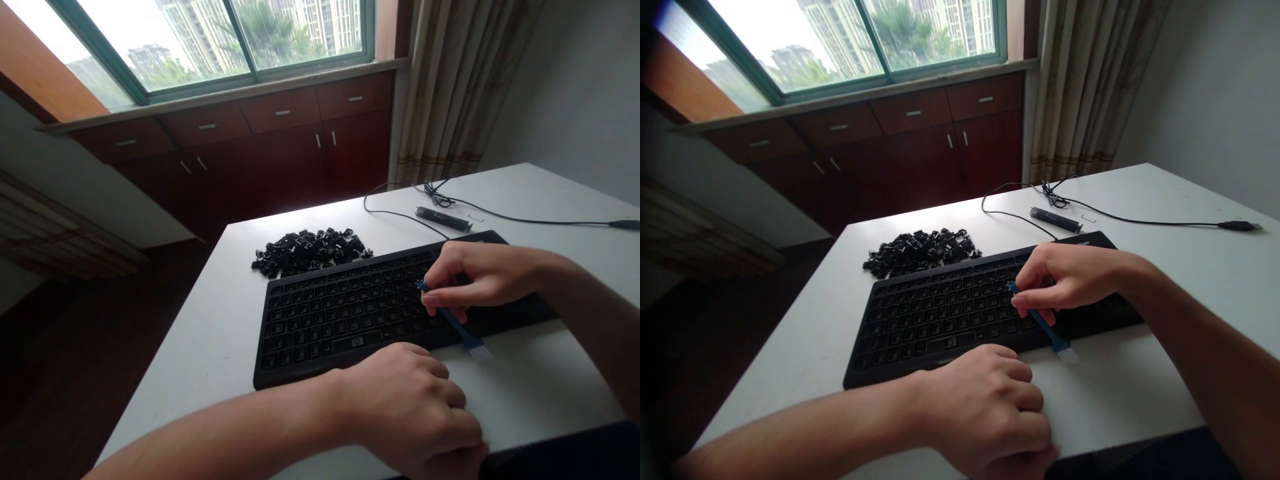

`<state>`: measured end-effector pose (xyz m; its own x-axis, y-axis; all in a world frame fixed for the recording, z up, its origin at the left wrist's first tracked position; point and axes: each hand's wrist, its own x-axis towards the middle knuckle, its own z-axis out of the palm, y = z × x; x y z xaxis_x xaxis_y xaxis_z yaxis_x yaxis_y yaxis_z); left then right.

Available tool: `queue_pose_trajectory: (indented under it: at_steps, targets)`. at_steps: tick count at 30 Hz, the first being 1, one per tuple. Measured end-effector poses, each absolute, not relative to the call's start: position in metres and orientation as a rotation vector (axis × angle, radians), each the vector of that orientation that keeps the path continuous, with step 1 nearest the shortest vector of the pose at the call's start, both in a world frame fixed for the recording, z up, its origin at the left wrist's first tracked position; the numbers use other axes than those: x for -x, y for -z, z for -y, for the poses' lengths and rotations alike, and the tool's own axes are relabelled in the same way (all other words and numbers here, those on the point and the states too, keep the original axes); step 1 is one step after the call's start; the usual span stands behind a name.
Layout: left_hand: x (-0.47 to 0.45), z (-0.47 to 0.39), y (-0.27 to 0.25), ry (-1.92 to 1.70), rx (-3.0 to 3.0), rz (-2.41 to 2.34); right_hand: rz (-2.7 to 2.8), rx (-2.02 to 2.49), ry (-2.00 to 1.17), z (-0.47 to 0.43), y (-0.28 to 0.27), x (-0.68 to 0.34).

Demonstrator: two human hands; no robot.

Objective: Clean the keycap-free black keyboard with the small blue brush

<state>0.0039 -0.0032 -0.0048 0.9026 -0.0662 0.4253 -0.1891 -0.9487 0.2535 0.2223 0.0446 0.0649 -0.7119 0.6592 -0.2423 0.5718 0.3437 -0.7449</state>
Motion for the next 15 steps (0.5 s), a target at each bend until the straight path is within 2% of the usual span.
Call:
queue_pose_trajectory:
  at_steps: [7,15]
  targets:
    - [-0.003,0.005,0.007,-0.628,-2.772,0.195,2.203,1.123,-1.135,-0.04,-0.073,-0.226]
    - [-0.005,0.003,0.008,-0.652,-2.756,0.269,2.008,0.908,-1.549,-0.04,-0.07,-0.222]
